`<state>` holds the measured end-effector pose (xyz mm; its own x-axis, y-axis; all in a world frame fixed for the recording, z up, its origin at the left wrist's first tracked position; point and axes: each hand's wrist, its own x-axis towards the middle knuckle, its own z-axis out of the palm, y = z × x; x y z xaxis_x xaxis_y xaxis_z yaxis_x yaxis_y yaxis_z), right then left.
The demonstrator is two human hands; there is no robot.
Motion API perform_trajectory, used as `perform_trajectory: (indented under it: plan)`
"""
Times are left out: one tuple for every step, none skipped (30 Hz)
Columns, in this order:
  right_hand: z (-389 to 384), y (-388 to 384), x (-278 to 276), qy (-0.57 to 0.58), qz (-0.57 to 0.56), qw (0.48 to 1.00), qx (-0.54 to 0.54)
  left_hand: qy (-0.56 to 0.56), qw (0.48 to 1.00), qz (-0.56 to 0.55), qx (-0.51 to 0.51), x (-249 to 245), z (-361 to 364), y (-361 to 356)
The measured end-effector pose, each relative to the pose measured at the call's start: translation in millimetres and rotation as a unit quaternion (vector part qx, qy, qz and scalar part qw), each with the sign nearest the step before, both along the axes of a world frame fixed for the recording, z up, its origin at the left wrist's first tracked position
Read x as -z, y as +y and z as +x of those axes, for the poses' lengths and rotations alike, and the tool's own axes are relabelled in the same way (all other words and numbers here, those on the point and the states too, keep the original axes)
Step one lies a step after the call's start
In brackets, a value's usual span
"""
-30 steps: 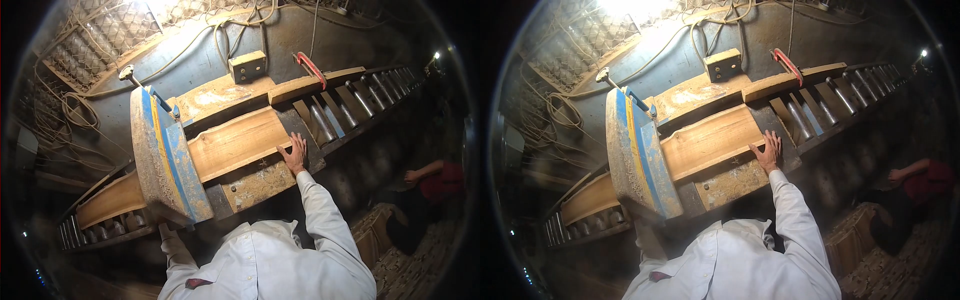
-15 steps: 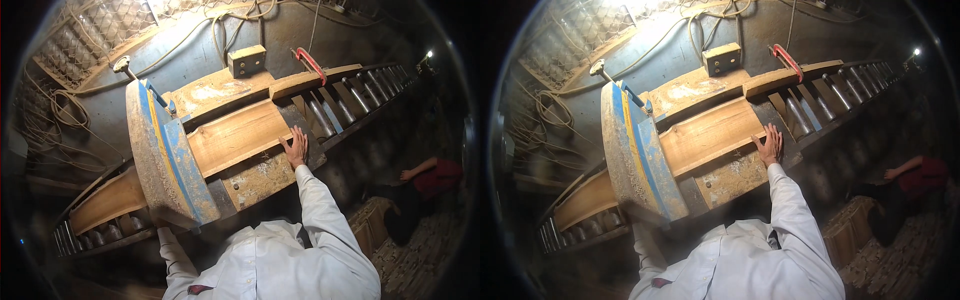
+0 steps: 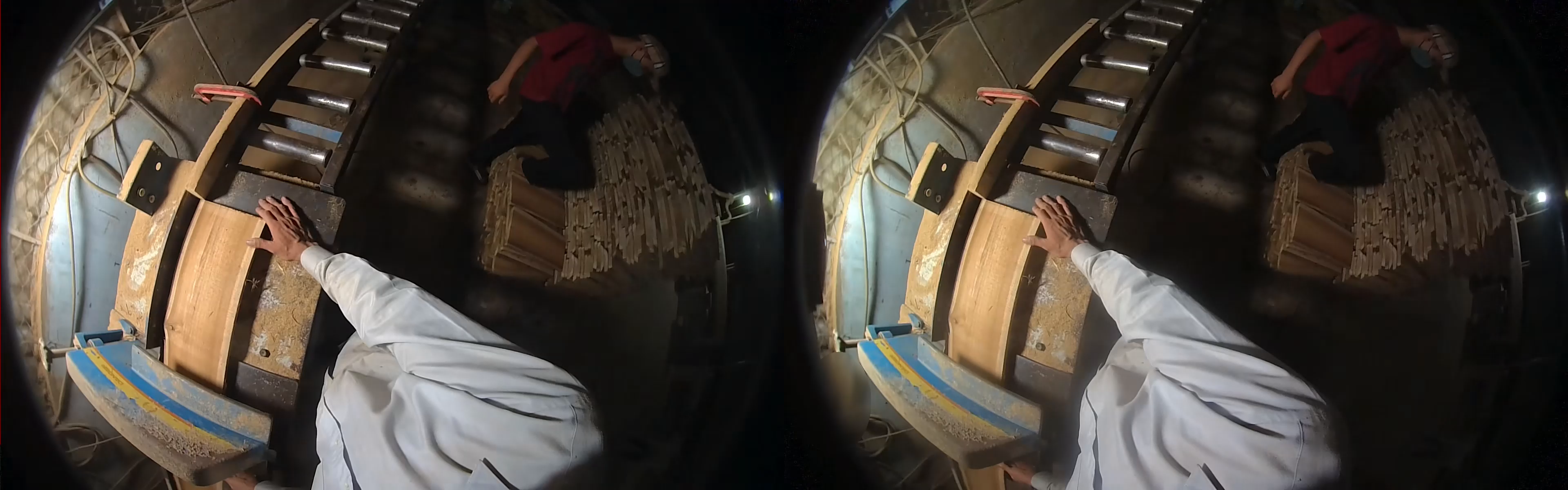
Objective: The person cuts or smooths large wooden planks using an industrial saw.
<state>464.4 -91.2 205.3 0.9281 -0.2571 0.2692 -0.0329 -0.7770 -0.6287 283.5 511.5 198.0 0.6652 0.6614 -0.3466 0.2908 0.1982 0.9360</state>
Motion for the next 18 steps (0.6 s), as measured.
perform_trajectory:
  plan:
    - [0.7, -0.5, 1.4, -0.005, 0.001, 1.000, 0.003, 0.000, 1.000, 0.001, -0.002, -5.3, -3.5, 0.1]
    - [1.7, -0.6, 2.7, -0.009, 0.000, 1.000, 0.007, 0.001, 1.000, 0.000, -0.002, -10.8, -6.7, 0.7]
    - [1.3, -1.6, 3.1, -0.013, -0.001, 1.000, 0.009, 0.003, 1.000, -0.002, -0.003, -17.1, -11.5, 1.8]
    - [0.3, -2.0, 1.9, -0.013, 0.009, 1.000, 0.007, 0.006, 1.000, -0.007, -0.003, -21.9, -15.0, 4.0]
    - [-0.6, -2.7, 0.6, -0.013, 0.007, 1.000, 0.010, 0.006, 1.000, -0.010, -0.006, -26.2, -18.9, 6.1]
    - [-0.5, -2.7, 0.9, -0.014, 0.006, 1.000, 0.011, 0.003, 1.000, -0.008, -0.005, -31.9, -21.6, 5.7]
    - [0.0, -2.4, 1.6, -0.014, 0.004, 1.000, 0.012, 0.006, 1.000, -0.013, -0.007, -37.1, -23.2, 6.1]
    - [0.2, -2.3, 2.5, -0.019, -0.002, 1.000, 0.015, 0.001, 1.000, -0.002, -0.001, -38.4, -24.0, 3.8]
    - [-0.2, -2.6, 0.8, -0.018, -0.002, 1.000, 0.014, -0.004, 1.000, 0.009, 0.005, -43.0, -24.0, -2.8]
    - [-0.5, -3.2, -0.9, -0.017, -0.003, 1.000, 0.014, -0.009, 1.000, 0.020, 0.011, -47.5, -24.0, -9.5]
    - [-1.5, -3.8, -2.5, -0.015, -0.004, 1.000, 0.016, -0.008, 1.000, 0.029, 0.004, -48.2, -20.0, -13.6]
    - [-2.3, -4.2, -3.8, -0.008, 0.003, 1.000, 0.011, -0.006, 1.000, 0.029, 0.008, -44.9, -14.1, -17.8]
    - [-3.2, -5.0, -5.0, -0.010, 0.006, 1.000, 0.010, -0.002, 0.999, 0.033, 0.012, -42.5, -7.7, -22.2]
    - [-4.1, -5.1, -6.0, -0.012, 0.009, 1.000, 0.010, 0.000, 0.999, 0.036, 0.014, -39.6, -2.3, -23.7]
    - [-5.1, -5.0, -6.4, -0.014, 0.012, 1.000, 0.010, 0.005, 0.999, 0.037, 0.018, -36.5, 3.9, -26.0]
    - [-5.1, -4.6, -6.9, -0.012, 0.016, 1.000, 0.010, 0.008, 0.999, 0.041, 0.019, -33.5, 8.4, -27.4]
    - [-6.1, -5.0, -6.9, -0.011, 0.018, 1.000, 0.011, 0.010, 0.999, 0.041, 0.022, -30.0, 12.6, -28.7]
    - [-6.3, -4.7, -6.5, -0.010, 0.021, 1.000, 0.011, 0.011, 0.999, 0.044, 0.024, -28.2, 16.6, -28.6]
